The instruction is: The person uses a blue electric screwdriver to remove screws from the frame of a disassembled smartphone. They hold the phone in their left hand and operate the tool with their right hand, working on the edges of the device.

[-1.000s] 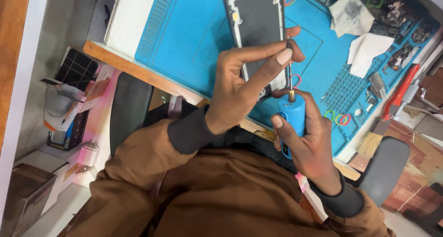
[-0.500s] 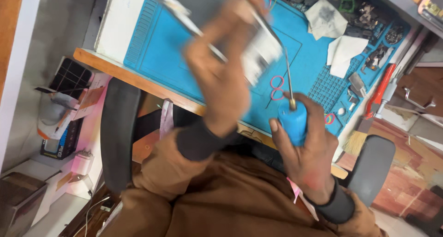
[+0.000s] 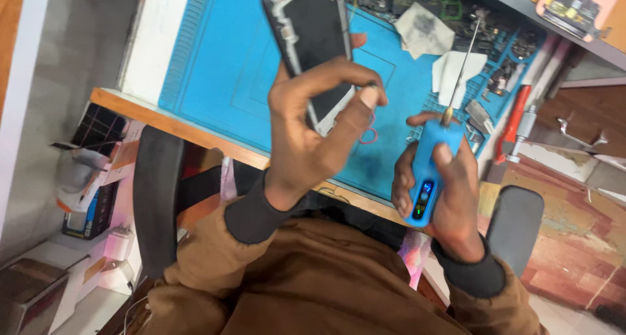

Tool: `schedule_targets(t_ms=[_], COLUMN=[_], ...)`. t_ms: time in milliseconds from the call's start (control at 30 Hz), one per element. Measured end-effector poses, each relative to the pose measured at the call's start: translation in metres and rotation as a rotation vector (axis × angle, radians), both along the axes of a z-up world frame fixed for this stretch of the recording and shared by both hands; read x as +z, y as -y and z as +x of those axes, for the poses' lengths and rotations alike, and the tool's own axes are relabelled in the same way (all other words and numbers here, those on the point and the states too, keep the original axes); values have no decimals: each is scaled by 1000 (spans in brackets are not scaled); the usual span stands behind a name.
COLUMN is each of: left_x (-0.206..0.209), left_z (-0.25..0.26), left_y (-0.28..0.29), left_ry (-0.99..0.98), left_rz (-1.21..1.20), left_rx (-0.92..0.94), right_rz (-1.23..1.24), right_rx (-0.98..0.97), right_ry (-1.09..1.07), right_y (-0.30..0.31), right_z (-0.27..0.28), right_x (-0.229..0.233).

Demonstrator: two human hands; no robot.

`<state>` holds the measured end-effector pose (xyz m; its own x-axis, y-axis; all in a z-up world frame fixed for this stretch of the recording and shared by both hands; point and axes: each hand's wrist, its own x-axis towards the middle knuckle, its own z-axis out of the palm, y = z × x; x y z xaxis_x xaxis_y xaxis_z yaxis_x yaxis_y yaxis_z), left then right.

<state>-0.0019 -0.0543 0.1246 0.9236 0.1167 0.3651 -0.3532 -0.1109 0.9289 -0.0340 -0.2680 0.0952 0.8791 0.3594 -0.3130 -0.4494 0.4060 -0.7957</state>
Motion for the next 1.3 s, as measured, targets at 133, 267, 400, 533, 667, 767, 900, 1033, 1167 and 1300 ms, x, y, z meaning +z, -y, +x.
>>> schedule_targets(t_ms=[133,267,400,533,667,767,900,1033,1167,1300], left_x=[17,25,20,12,3,-2,-6,-9,-13,-17], left_z=[5,5,2,-3,-4,-6,-4,-3,-5,-6], left_y=[27,58,83,102,118,124,126,127,128,124], left_ry=[98,146,163,167,167,159,147,138,129,120], left_rz=[204,413,577,653,695,722,734,739,735,726], left_rx=[-20,-145,-279,-366,-405,-427,-441,-461,-478,-490], right_rz=[25,106,143,156,165,182,203,219,220,150], right_rx=[-66,-46,-9,29,58,81,110,121,131,139], right_ry=[-135,-172,-155,-157,-165,-171,-178,-191,-199,-158], right_y=[13,20,21,26,32,33,34,36,36,39], right_z=[10,13,22,23,20,21,25,25,25,26], right_x=[-13,-24,-37,-42,-45,-48,-52,-56,-60,-65])
